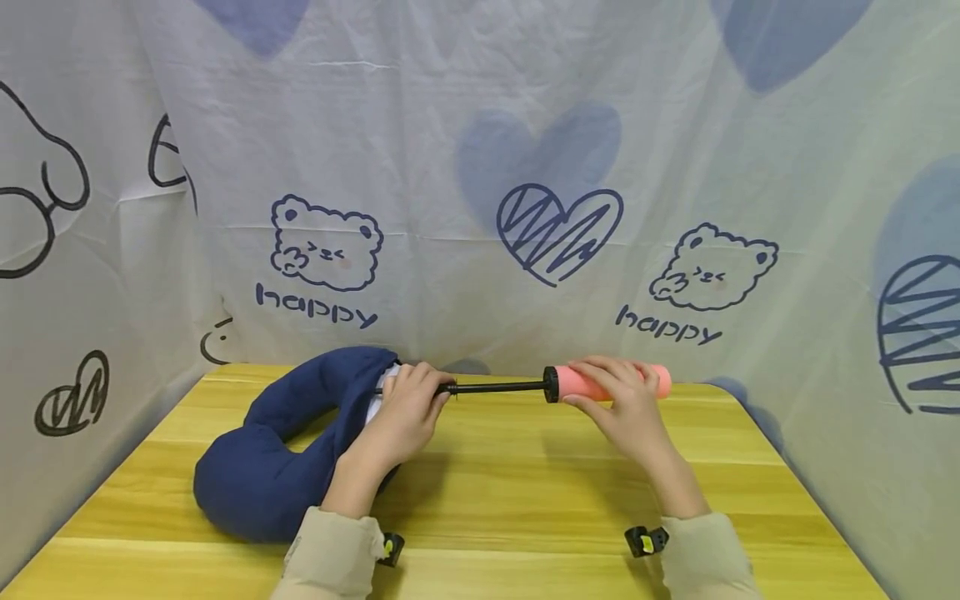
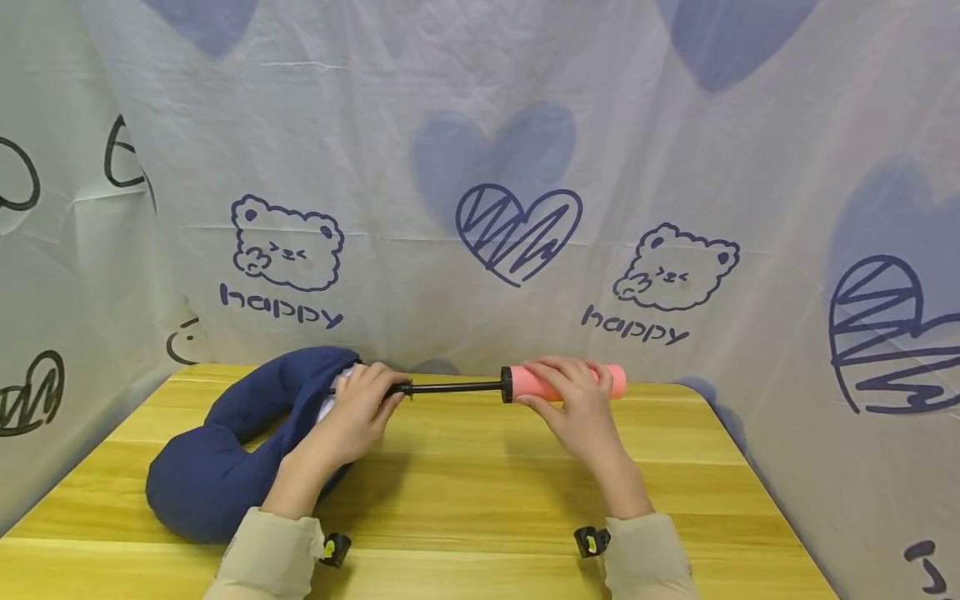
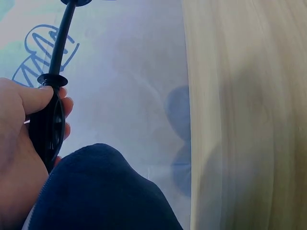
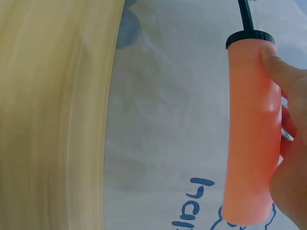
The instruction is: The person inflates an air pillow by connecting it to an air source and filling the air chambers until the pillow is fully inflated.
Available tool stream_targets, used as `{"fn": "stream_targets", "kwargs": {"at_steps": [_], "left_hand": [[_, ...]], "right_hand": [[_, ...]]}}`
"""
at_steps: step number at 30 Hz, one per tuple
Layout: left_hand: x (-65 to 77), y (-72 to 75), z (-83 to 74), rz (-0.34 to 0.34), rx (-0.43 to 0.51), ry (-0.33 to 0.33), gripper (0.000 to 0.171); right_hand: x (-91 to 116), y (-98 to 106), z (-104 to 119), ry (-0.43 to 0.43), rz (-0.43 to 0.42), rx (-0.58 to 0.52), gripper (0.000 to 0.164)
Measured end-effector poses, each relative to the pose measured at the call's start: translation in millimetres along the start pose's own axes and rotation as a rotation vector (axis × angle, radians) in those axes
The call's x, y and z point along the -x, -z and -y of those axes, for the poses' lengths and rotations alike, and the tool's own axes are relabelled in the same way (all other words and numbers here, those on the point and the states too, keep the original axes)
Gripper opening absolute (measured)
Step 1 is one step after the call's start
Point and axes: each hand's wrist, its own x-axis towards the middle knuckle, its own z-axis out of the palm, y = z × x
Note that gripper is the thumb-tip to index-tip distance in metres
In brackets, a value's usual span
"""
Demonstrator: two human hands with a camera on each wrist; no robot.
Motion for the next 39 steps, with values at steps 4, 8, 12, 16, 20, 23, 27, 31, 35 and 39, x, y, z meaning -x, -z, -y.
{"fn": "stream_targets", "kwargs": {"at_steps": [4,8,12,16,20,23,27,31,35,39], "left_hand": [[-1.2,-2.7,-4.6,0.013,-0.029,-0.020,0.021],[-3.9,-10.8,-13.2,0.034,-0.048,-0.068,0.021],[-5.8,-22.0,-21.9,0.027,-0.069,-0.094,0.019],[-5.2,-30.0,-29.7,0.032,-0.081,-0.097,0.020],[-3.6,-32.8,-33.0,0.032,-0.083,-0.086,0.021],[-3.2,-32.7,-33.2,0.028,-0.087,-0.082,0.020],[-3.3,-31.4,-32.5,0.032,-0.081,-0.085,0.021],[-4.1,-30.2,-30.9,0.022,-0.071,-0.087,0.020],[-4.9,-28.5,-29.8,0.016,-0.068,-0.081,0.020],[-5.9,-27.3,-27.5,0.014,-0.067,-0.076,0.022]], "right_hand": [[-0.7,-6.4,6.5,0.027,0.012,0.011,0.049],[-1.0,-19.4,19.7,0.082,0.029,0.029,0.050],[0.0,-32.9,32.3,0.140,-0.017,0.039,0.049],[1.5,-42.6,42.6,0.178,-0.070,0.037,0.056],[2.3,-46.4,47.4,0.166,-0.082,0.036,0.059],[2.9,-46.9,47.0,0.152,-0.074,0.030,0.055],[3.2,-47.7,45.2,0.157,-0.071,0.028,0.052],[2.4,-47.6,44.6,0.162,-0.077,0.025,0.055],[1.5,-45.8,43.7,0.163,-0.071,0.029,0.054],[1.1,-42.6,40.4,0.147,-0.058,0.031,0.050]]}}
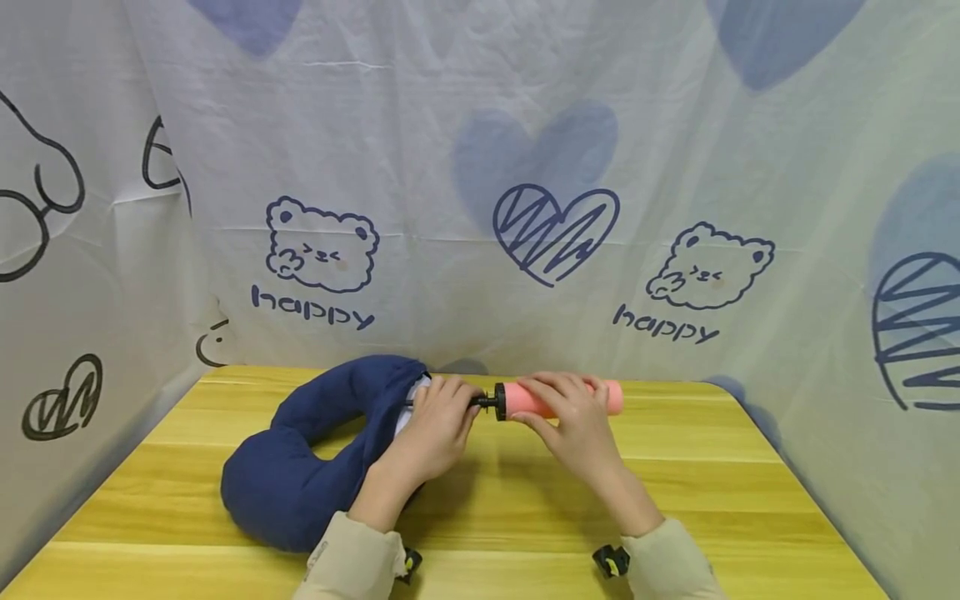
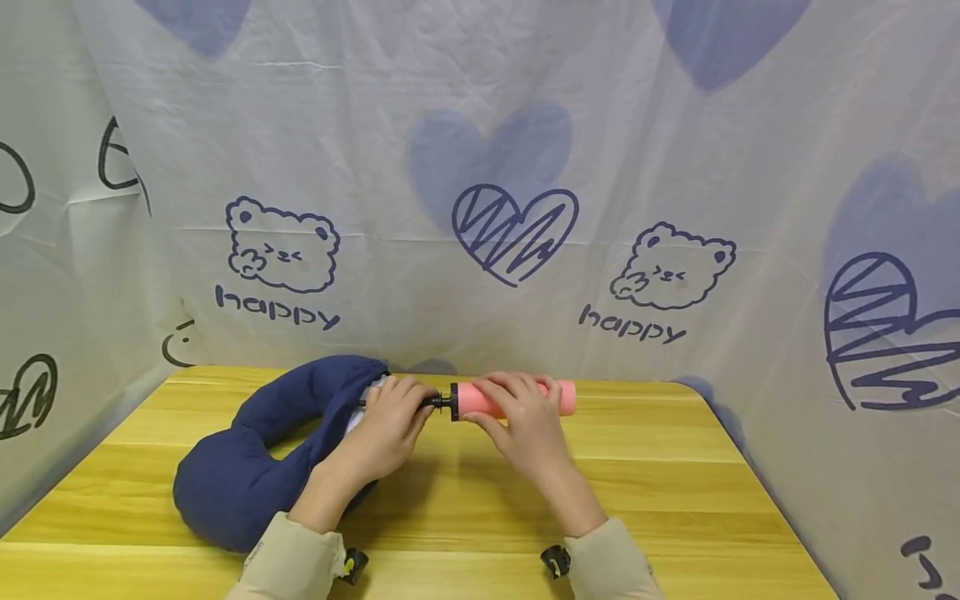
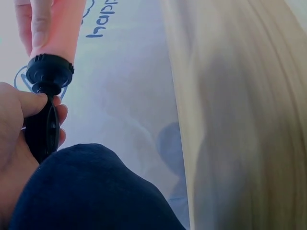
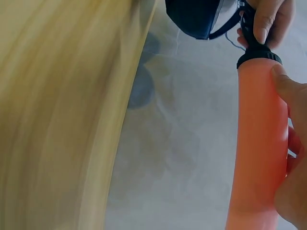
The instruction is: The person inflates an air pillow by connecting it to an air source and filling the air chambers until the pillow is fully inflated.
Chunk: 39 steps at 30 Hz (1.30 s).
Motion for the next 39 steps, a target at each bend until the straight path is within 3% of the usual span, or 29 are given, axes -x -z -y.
{"fn": "stream_targets", "kwargs": {"at_steps": [18,25,31,39], "left_hand": [[5.0,18.4,19.3,-0.007,0.047,0.029,0.023],[6.7,22.7,26.7,-0.027,0.054,0.044,0.022],[6.9,20.5,26.1,-0.052,0.037,0.031,0.020],[1.8,6.0,10.9,-0.020,0.001,-0.028,0.020]], "right_hand": [[0.9,24.1,-24.2,-0.134,0.097,-0.031,0.049],[3.4,34.3,-38.3,-0.164,0.086,-0.038,0.049],[3.3,33.3,-39.7,-0.148,0.071,-0.034,0.049],[1.5,11.2,-15.8,-0.035,0.061,-0.008,0.048]]}}
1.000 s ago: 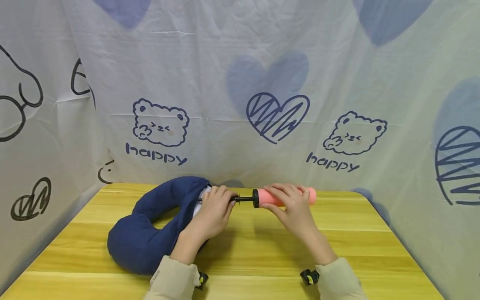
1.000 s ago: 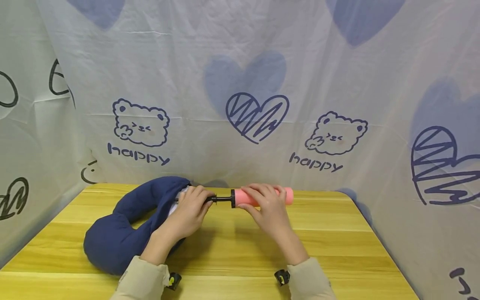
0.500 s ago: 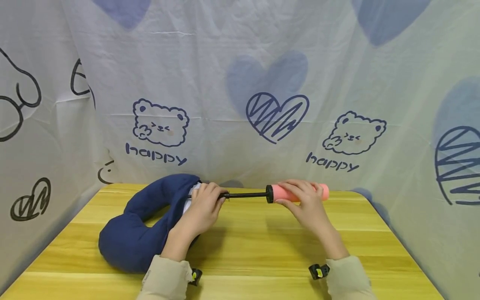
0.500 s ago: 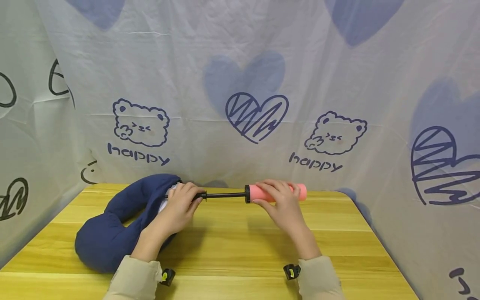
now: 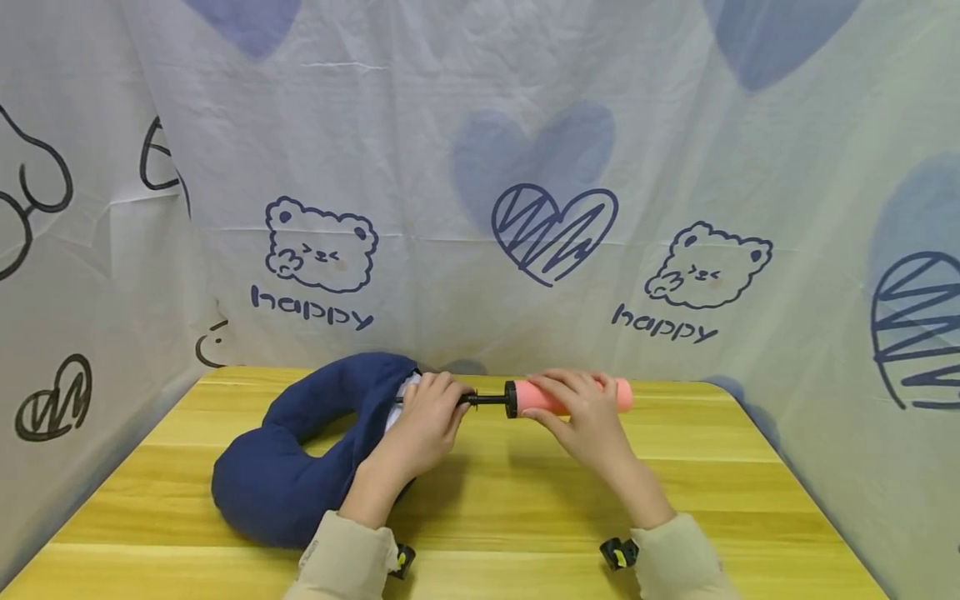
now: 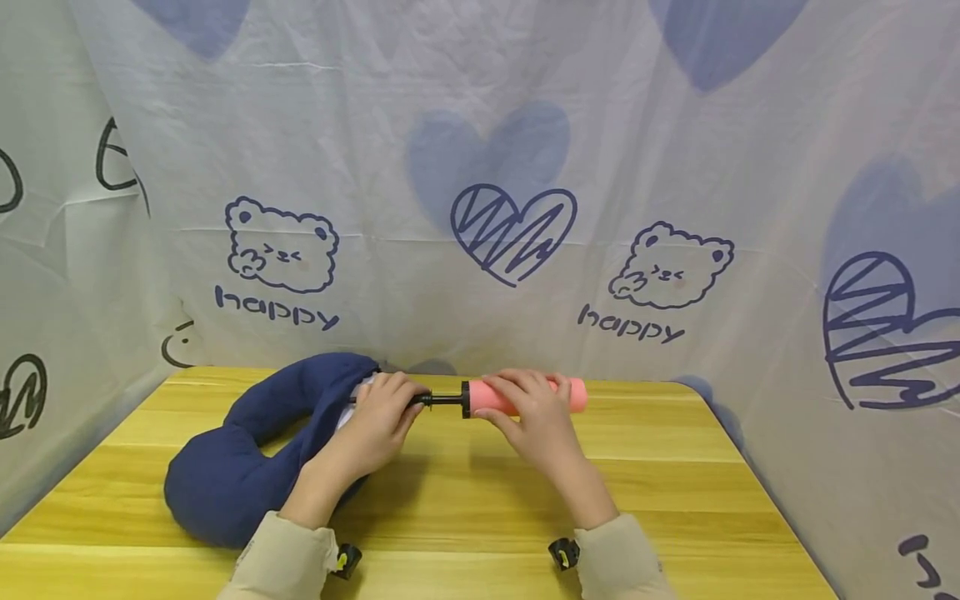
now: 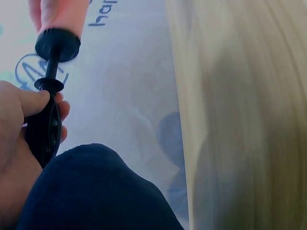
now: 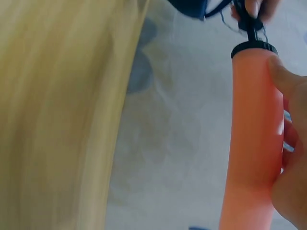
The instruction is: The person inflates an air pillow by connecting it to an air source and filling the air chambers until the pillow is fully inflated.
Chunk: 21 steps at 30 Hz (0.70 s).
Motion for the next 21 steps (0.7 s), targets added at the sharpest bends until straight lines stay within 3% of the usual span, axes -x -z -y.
{"fn": "stream_targets", "kwargs": {"at_steps": [7,21], "left_hand": [[-1.8,-8.9,-11.0,0.011,-0.006,0.013,0.018],[-2.6,-7.6,-11.0,0.010,0.007,0.019,0.019]], "right_hand": [[0.0,-15.6,16.2,0.038,-0.072,0.005,0.058],[-2.9,-15.8,20.5,0.033,-0.074,-0.002,0.047]]}}
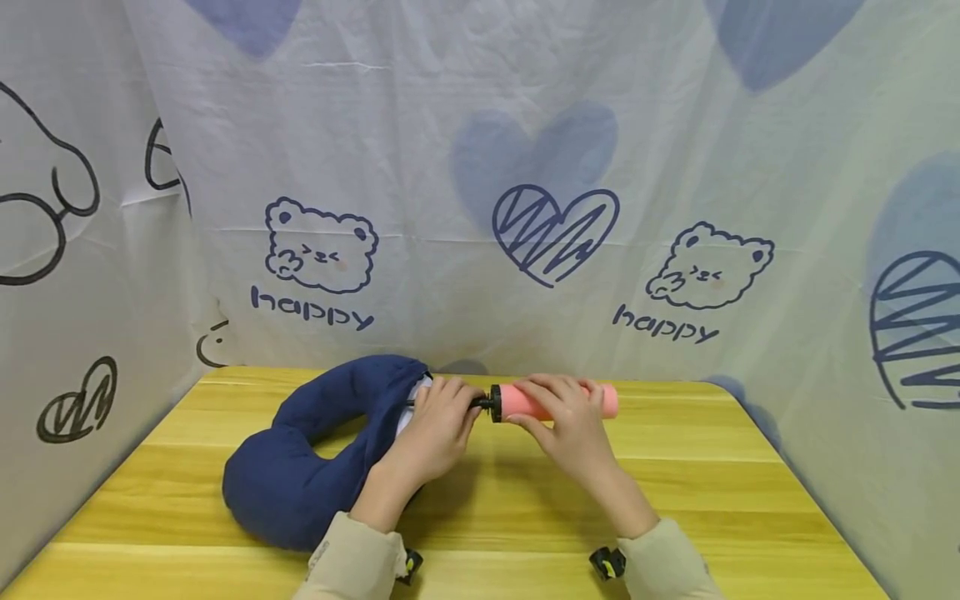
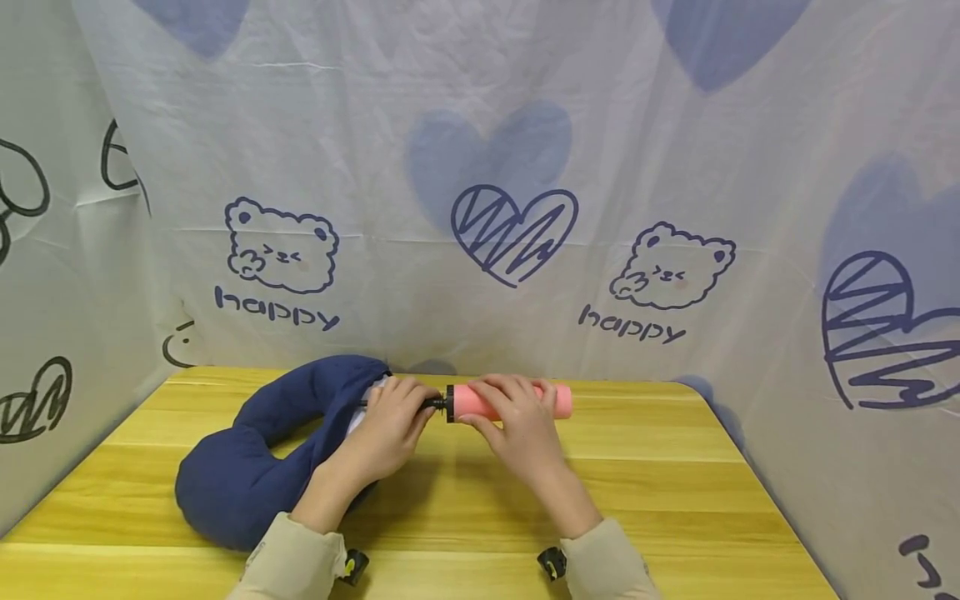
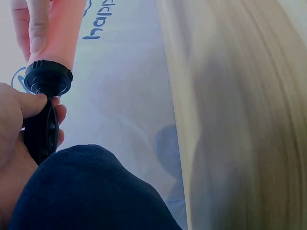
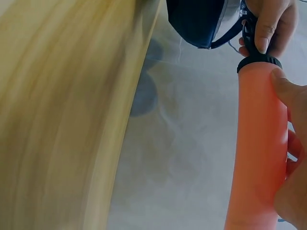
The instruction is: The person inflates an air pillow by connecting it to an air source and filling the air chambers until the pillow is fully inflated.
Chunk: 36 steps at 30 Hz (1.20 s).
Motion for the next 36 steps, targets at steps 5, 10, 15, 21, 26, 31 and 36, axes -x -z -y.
{"fn": "stream_targets", "kwargs": {"at_steps": [5,10,15,21,26,31,36], "left_hand": [[0.7,1.6,2.3,-0.023,0.001,-0.007,0.020],[1.4,3.0,5.7,-0.043,-0.012,-0.012,0.021],[2.9,7.0,9.3,-0.051,-0.009,-0.008,0.022],[5.2,14.7,16.3,-0.035,0.033,0.025,0.023],[8.2,22.5,23.4,-0.054,0.068,0.042,0.021],[10.7,27.2,29.1,-0.098,0.088,0.035,0.018],[11.8,25.8,28.4,-0.106,0.074,0.031,0.017]], "right_hand": [[-0.2,4.2,-4.7,0.001,-0.004,0.005,0.047],[0.1,11.4,-9.7,-0.021,0.015,-0.002,0.049],[1.1,19.9,-17.8,-0.063,0.061,-0.011,0.050],[4.2,30.9,-33.7,-0.115,0.094,-0.028,0.050],[6.7,41.2,-47.4,-0.140,0.088,-0.030,0.049],[8.7,49.3,-56.5,-0.174,0.077,-0.038,0.049],[9.2,48.5,-55.7,-0.162,0.073,-0.027,0.049]]}}
